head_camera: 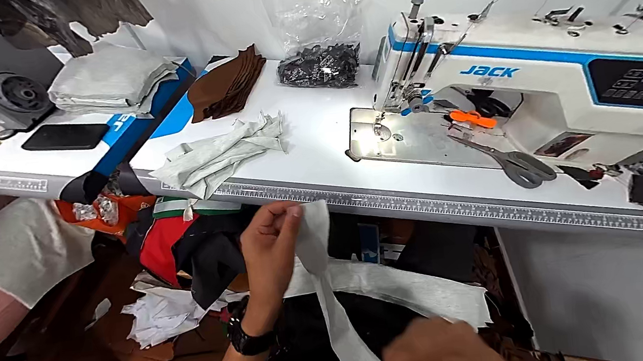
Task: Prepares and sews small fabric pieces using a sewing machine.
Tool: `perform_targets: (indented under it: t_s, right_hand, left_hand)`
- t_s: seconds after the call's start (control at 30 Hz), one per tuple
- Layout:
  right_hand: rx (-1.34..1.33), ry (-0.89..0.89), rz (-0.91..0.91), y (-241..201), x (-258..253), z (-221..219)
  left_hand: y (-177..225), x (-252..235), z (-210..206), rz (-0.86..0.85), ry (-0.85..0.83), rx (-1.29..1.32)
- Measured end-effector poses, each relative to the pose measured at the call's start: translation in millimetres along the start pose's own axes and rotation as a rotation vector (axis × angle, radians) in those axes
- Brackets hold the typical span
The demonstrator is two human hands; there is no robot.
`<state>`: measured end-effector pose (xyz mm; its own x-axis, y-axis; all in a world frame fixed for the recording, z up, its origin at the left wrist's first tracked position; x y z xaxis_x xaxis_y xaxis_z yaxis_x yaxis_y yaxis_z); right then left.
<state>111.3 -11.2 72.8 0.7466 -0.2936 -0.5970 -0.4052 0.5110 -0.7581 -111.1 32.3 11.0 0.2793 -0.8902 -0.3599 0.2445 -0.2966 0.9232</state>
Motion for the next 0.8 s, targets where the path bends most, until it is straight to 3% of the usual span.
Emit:
perform_targets:
  t_s: [0.1, 0.3, 0.8]
  right_hand:
    - [0.148, 0.114, 0.048, 27, -29, 2]
    - [0.22, 0.448, -0.097, 43, -21, 48]
    - [0.241, 0.552, -0.128, 40, -15, 54]
  left_hand:
    - [32, 8, -35, -0.12, -0.077, 0.23]
    - [56, 17, -55, -0.17, -0.188, 0.51]
    - [64, 22, -56, -0.146, -0.225, 0.512]
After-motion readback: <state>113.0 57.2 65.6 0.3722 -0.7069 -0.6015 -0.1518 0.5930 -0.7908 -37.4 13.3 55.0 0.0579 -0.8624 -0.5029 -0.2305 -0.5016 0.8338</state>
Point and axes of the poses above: each hand's wrist, its own x-axis away from the middle knuckle, its own z-axis out of the back of the hand, y = z × x, the point moved 5 cm from there along -x, towards the middle knuckle, and after that the axes turned 12 degrees about -y, right-handed, at the moved point
